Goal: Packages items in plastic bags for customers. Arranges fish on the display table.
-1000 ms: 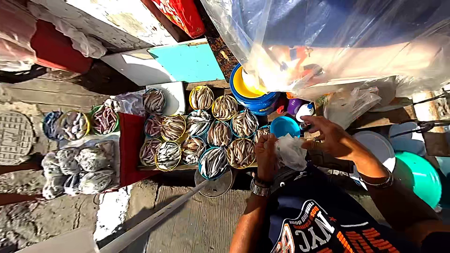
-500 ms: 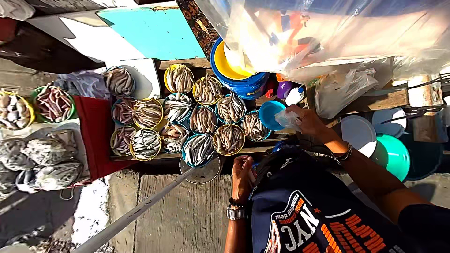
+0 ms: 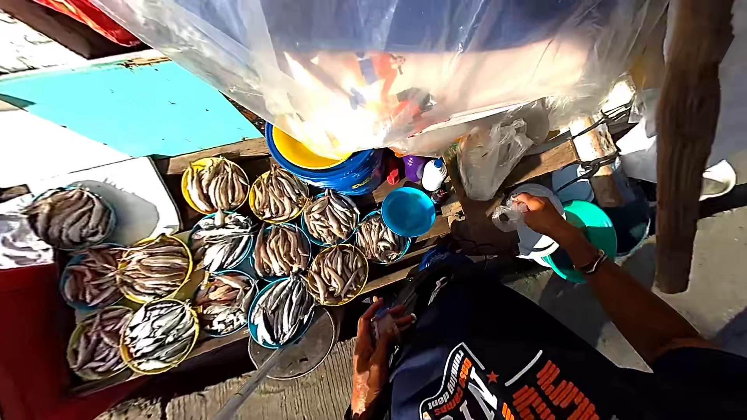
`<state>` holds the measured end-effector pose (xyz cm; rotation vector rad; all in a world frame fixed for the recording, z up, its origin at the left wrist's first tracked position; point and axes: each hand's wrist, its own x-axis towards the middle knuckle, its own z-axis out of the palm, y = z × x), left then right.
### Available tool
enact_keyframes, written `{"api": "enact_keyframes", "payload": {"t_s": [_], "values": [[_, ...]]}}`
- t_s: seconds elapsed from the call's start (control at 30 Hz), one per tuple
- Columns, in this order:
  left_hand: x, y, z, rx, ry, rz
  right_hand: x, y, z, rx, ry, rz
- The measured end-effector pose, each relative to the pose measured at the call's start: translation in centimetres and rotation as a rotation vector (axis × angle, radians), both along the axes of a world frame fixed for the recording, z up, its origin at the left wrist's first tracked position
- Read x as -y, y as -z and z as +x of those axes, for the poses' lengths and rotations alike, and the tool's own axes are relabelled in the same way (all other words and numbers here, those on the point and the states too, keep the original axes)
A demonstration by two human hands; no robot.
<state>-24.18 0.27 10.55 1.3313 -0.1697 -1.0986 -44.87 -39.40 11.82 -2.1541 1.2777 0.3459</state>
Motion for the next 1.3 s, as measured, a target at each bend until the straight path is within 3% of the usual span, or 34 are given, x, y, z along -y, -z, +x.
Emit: {"api": "enact_keyframes", "payload": {"t_s": [0.13, 0.23, 0.33, 0.5, 0.67, 0.8, 0.9, 1.03, 1.2, 1.3], "values": [[0.9, -0.1, 0.5, 0.01, -0.052, 0.055, -0.8, 1.8, -1.0, -0.047, 0.338, -0.146], [1.4, -0.4, 0.6, 0.095, -0.04, 0.097, -1.9, 0.9, 0.2, 0.033, 0.403, -0.172], [1.6, -0.3, 0.7, 0.152, -0.011, 0.101, -2.5, 4.1, 0.7, 0.181, 0.474, -0.195], [0.5, -0.1, 0.2, 0.205, -0.072, 0.15, -2.1, 9.8, 0.8, 0.172, 0.374, -0.374], [-0.6, 0.1, -0.3, 0.325, -0.205, 0.254, -1.7, 7.5, 2.6, -0.017, 0.278, -0.32], [-1.8, 2.1, 0.0, 0.396, -0.265, 0.289, -1.2, 5.5, 4.2, -0.193, 0.213, -0.061], [-2.3, 2.7, 0.3, 0.308, -0.258, 0.375, -0.9, 8.3, 2.8, -0.117, 0.188, -0.066], [-3.3, 4.3, 1.0, 0.262, -0.118, 0.51, -0.7, 10.4, 2.8, 0.027, 0.137, -0.126], [-4.4, 5.5, 2.0, 0.231, 0.411, 0.595, 1.5, 8.5, 2.3, -0.031, -0.028, -0.098], [-5.2, 7.1, 1.3, 0.304, 0.473, 0.495, 1.8, 6.0, 2.4, -0.047, -0.049, -0.136]]}}
